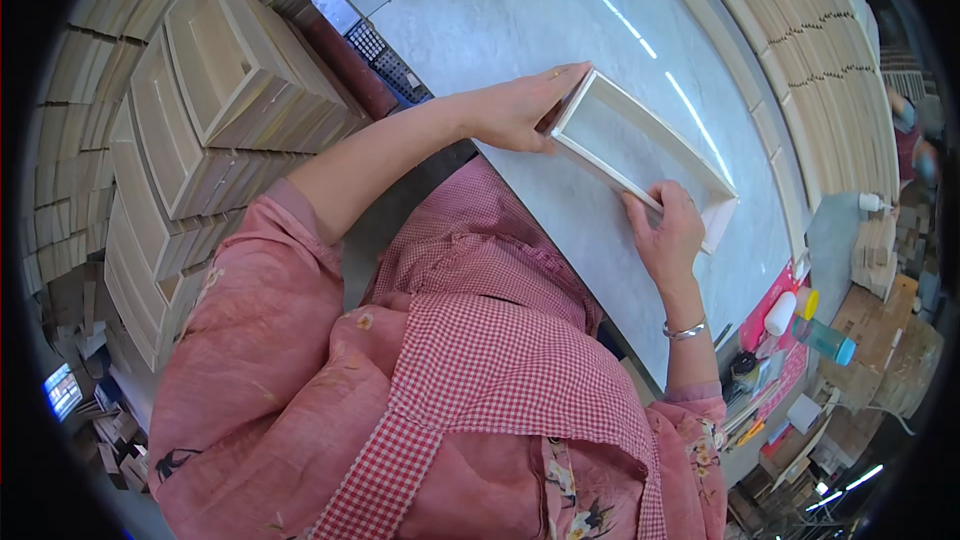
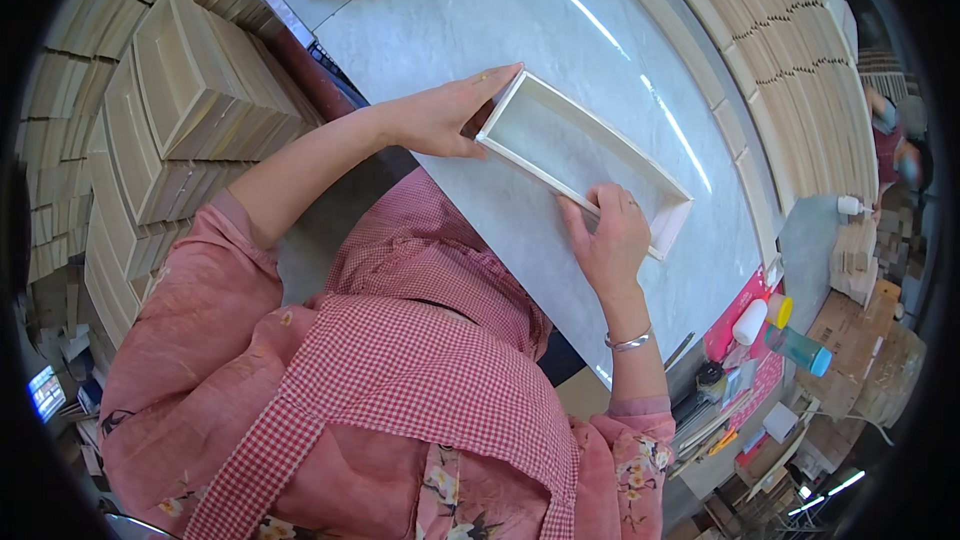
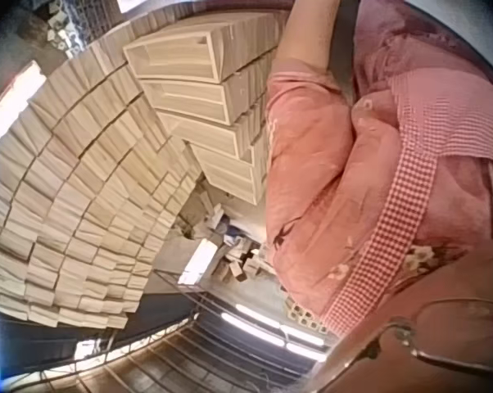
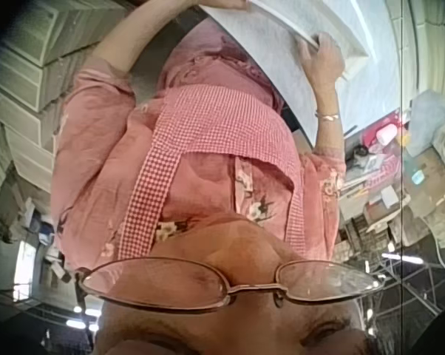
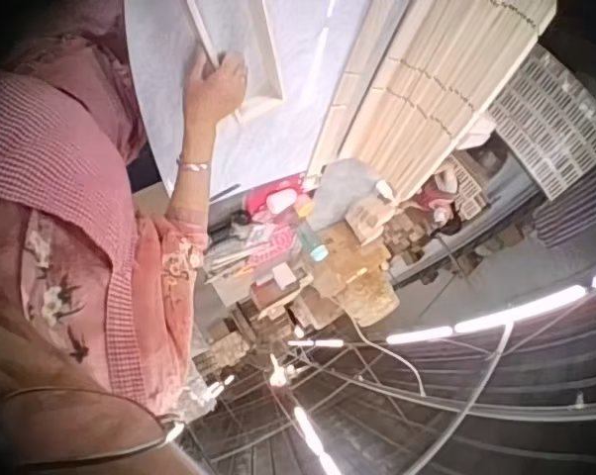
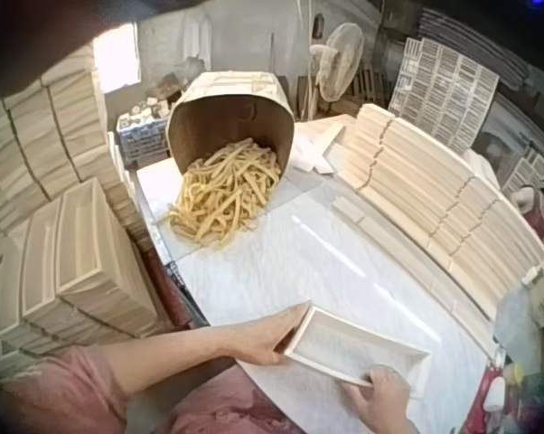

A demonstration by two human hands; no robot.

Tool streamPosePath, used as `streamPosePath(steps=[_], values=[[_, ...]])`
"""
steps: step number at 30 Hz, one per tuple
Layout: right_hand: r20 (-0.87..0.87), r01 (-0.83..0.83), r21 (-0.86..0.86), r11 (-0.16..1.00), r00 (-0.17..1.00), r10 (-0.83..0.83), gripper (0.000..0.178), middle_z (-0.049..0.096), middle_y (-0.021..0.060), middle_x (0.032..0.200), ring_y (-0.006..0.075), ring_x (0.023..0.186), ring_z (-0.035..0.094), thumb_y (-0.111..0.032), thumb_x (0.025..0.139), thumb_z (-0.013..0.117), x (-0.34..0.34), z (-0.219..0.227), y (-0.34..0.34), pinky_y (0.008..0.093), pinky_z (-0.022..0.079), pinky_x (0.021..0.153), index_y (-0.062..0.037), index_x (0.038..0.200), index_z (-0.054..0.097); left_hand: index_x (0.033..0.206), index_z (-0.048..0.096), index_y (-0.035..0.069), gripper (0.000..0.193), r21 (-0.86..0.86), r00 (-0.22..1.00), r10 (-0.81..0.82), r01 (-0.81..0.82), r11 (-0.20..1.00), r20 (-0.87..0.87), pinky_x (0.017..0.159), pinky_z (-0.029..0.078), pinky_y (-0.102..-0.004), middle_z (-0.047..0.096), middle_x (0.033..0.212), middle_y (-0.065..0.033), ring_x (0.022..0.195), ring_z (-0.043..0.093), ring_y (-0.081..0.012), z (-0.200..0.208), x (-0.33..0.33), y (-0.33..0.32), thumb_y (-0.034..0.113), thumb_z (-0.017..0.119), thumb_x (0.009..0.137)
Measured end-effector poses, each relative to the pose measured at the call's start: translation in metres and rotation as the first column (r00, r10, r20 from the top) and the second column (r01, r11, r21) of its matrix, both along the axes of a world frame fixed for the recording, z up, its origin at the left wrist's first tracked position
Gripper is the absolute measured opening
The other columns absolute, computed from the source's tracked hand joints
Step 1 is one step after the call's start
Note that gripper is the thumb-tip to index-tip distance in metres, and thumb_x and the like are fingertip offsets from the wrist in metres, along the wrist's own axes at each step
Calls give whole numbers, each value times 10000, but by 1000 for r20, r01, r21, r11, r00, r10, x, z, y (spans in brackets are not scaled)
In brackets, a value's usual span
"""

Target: Assembling wooden boxes using glue and a pneumatic nail gun.

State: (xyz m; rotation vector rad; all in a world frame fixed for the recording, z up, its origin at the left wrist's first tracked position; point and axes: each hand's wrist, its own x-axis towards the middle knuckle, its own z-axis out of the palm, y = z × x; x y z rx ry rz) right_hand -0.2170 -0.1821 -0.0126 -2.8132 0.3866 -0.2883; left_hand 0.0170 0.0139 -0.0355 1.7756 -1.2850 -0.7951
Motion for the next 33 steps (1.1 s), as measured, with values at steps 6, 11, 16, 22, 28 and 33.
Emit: streamPosePath(steps=[6,11,16,22,28,33], values=[[120,-326,56,944,940,318,663,605,74,1095,220,951,576,-247,856,788,49,25,41,360,448,881,-127,1458,537,1629,118,20,1078,-5,999,-8,8,1000,-46,895,561,-340,403,1543,-225,1033,618,-311,5,2,3,-11,782,780],[-115,-351,39,936,929,353,682,609,72,1127,225,975,595,-237,847,792,69,26,50,345,455,886,-176,1477,539,1624,145,14,1071,46,994,-12,17,999,-111,867,558,-331,459,1484,-218,1006,618,-292,4,3,1,-1,795,773],[-85,-433,122,893,892,444,637,617,70,1167,223,995,600,-231,844,792,66,21,43,333,455,880,-180,1441,577,1621,164,10,1061,-131,999,23,-19,991,29,829,558,-331,514,1396,-209,955,612,-267,-13,2,3,7,801,772],[217,-497,147,856,860,462,581,624,64,1207,212,986,597,-193,839,787,61,10,41,326,457,859,-163,1394,616,1621,176,20,1048,-60,998,21,-25,998,-67,818,557,-330,547,1335,-203,935,612,-254,-1,1,3,25,804,781],[189,-449,61,891,882,432,517,640,70,1193,216,982,607,-177,834,782,62,13,49,327,463,855,-117,1327,638,1622,183,33,1067,-39,998,23,-26,999,-66,805,557,-326,567,1298,-201,912,608,-248,-1,1,3,23,821,766],[267,-423,-45,905,868,419,428,655,65,1068,218,894,612,-218,825,787,63,4,49,327,471,809,-81,1206,647,1624,189,45,1088,-59,994,33,-39,998,-105,787,551,-318,585,1257,-195,889,598,-242,-2,1,3,-11,823,742]])
